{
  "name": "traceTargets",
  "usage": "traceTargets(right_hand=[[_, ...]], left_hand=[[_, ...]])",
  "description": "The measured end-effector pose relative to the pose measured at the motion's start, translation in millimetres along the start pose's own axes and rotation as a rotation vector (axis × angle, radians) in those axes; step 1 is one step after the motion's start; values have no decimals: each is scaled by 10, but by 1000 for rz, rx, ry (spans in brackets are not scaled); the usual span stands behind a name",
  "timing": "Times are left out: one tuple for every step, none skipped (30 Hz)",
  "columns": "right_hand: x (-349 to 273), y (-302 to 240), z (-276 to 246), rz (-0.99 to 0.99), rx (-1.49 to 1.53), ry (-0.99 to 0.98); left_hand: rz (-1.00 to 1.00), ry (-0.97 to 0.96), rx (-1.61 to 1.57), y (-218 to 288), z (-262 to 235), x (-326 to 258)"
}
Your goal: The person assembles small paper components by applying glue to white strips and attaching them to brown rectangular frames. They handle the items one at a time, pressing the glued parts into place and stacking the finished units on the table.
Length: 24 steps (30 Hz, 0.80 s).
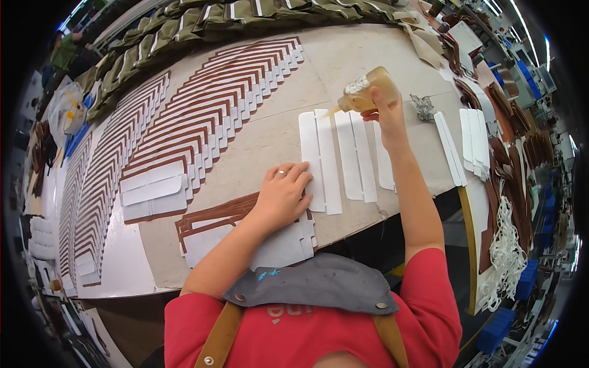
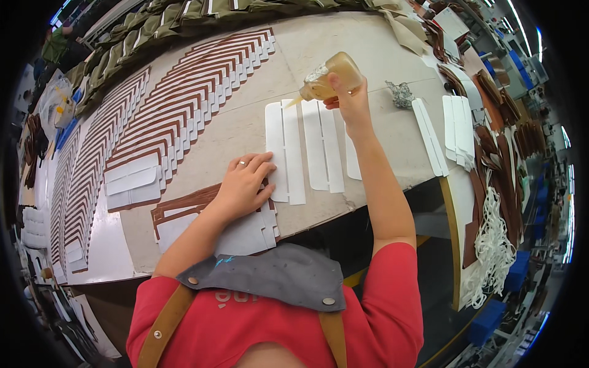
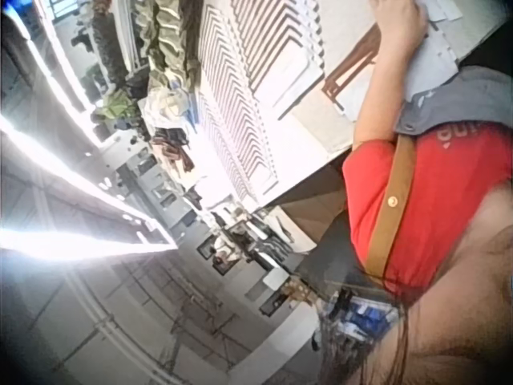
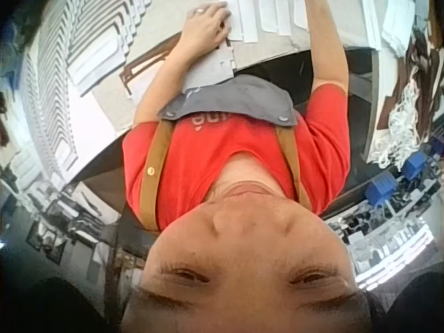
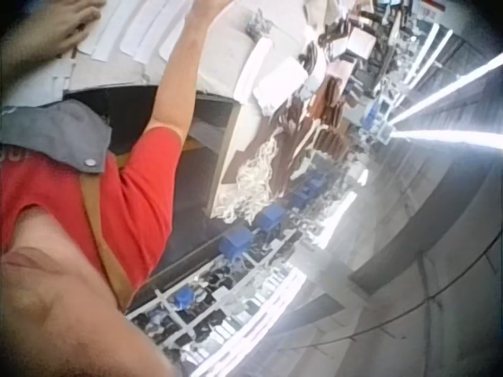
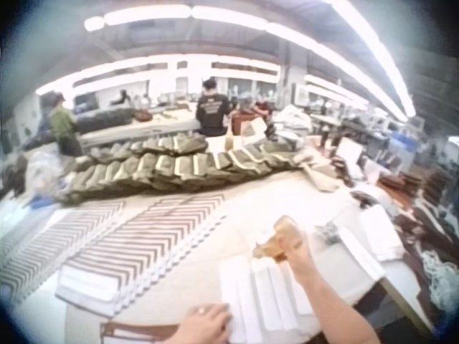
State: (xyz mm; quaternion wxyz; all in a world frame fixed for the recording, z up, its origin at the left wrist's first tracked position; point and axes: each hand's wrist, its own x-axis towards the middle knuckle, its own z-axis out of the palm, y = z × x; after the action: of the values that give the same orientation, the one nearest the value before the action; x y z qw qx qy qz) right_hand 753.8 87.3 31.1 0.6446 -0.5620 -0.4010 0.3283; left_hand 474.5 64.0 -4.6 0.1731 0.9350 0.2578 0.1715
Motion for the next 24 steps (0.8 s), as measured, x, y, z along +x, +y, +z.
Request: traceTargets(right_hand=[[40,16,40,-11,2,1],[75,27,85,-22,5,-2],[106,39,120,-32,8,-4],[135,57,145,-32,5,-7],[162,76,169,-33,2,-11],[177,91,191,-34,0,-15],[176,96,214,-42,-20,8],[175,100,245,-51,-38,31],[178,108,270,-59,-56,54],[190,126,278,-76,-66,54],[203,146,273,-92,-75,55],[211,159,278,-109,-83,57],[211,167,289,-110,-87,66],[208,170,299,-112,-90,76],[204,171,307,-115,-94,87],[203,171,308,-99,-87,79],[201,169,304,-83,-80,72],[198,168,300,-68,-73,66],[192,170,298,-65,-69,62],[183,172,294,-63,-66,59],[171,172,288,-60,-62,56],[148,163,277,-53,-54,49],[112,147,266,-45,-46,41],[74,134,254,-37,-38,34]], left_hand=[[3,-4,0,4,-7,3],[3,-7,0,7,-15,1],[1,-12,0,9,-24,-1],[0,-18,0,11,-33,-2],[-2,-23,0,9,-34,-5],[0,-20,1,6,-26,-8],[2,-17,1,4,-17,-10],[3,-15,4,-3,-11,-12],[3,-12,2,-7,-6,-14],[2,-10,0,-8,-3,-14],[3,-9,-1,-7,-6,-14],[0,-12,-1,-5,-8,-14],[-3,-15,-2,-1,-10,-14],[-5,-18,-1,-1,-12,-13],[-4,-18,-1,-2,-12,-14],[-3,-18,-1,-3,-10,-14],[-1,-18,0,-4,-10,-15],[-2,-19,0,-6,-10,-16],[-2,-21,0,-6,-10,-17],[-2,-22,0,-5,-11,-18],[-3,-25,1,-1,-15,-17],[-4,-29,2,5,-22,-14],[-5,-32,3,8,-28,-13],[-5,-31,0,9,-31,-11]])
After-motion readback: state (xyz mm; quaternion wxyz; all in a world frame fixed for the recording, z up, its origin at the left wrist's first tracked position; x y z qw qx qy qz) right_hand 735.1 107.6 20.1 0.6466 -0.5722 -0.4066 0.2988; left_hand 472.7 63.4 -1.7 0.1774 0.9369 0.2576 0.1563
